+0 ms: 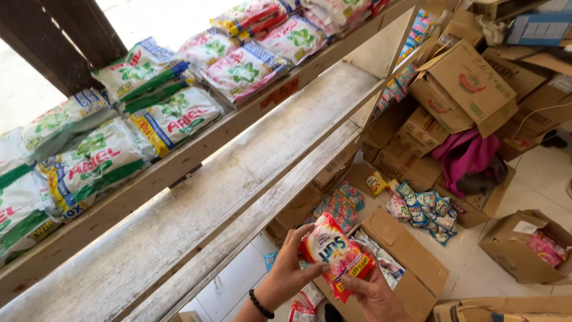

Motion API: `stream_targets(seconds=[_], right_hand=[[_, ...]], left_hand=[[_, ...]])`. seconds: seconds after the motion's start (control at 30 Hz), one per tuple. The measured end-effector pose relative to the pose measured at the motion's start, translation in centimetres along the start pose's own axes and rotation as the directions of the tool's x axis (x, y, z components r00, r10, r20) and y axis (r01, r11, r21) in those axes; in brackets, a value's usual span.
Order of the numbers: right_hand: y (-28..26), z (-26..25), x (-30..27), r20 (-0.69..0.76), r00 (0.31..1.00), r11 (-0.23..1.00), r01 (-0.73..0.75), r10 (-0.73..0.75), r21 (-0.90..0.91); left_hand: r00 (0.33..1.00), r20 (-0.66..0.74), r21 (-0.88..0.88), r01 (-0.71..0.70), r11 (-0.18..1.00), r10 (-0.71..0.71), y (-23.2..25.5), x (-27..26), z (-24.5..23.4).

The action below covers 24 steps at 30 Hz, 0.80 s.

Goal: The person takes packets of Ariel laundry detergent from a cardboard box on the floor and places them onto a wooden shelf. They also handle smaller red packets of Surf detergent, picking them up from the floor and arranging them on the shelf alongside the Ariel packets.

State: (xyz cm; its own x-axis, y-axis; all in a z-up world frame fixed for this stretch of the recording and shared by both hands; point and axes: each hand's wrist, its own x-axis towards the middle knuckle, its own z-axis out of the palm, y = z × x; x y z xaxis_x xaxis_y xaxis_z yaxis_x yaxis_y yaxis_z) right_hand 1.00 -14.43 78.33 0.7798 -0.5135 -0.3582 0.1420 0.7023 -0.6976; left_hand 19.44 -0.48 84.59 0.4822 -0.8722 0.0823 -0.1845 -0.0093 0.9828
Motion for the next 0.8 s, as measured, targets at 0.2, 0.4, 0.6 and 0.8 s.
stream_targets(seconds=[0.2,0.4,0.6,0.8], right_hand=[[-7.1,1.6,3.2,0.044,0.982,0.977,0.175,-0.181,0.124],[-15.7,3.0,8.3,0.045,0.938,0.938,0.339,-0.343,0.074],[-24.7,3.9,17.5,0.092,0.870,0.871,0.471,-0.485,0.139],[-33.2,5.2,27.3,0.117,0.797,0.804,0.577,-0.592,0.143]], left_hand=[[0.944,0.119,0.258,-0.330,0.908,0.309,5.2,7.8,0.1],[0.918,0.218,0.465,-0.395,0.792,0.330,9.8,20.2,-0.3],[0.843,0.130,0.632,-0.476,0.611,0.522,10.7,32.8,-0.2],[0.842,0.380,0.899,-0.238,-0.366,0.384,9.3,43.5,-7.6]])
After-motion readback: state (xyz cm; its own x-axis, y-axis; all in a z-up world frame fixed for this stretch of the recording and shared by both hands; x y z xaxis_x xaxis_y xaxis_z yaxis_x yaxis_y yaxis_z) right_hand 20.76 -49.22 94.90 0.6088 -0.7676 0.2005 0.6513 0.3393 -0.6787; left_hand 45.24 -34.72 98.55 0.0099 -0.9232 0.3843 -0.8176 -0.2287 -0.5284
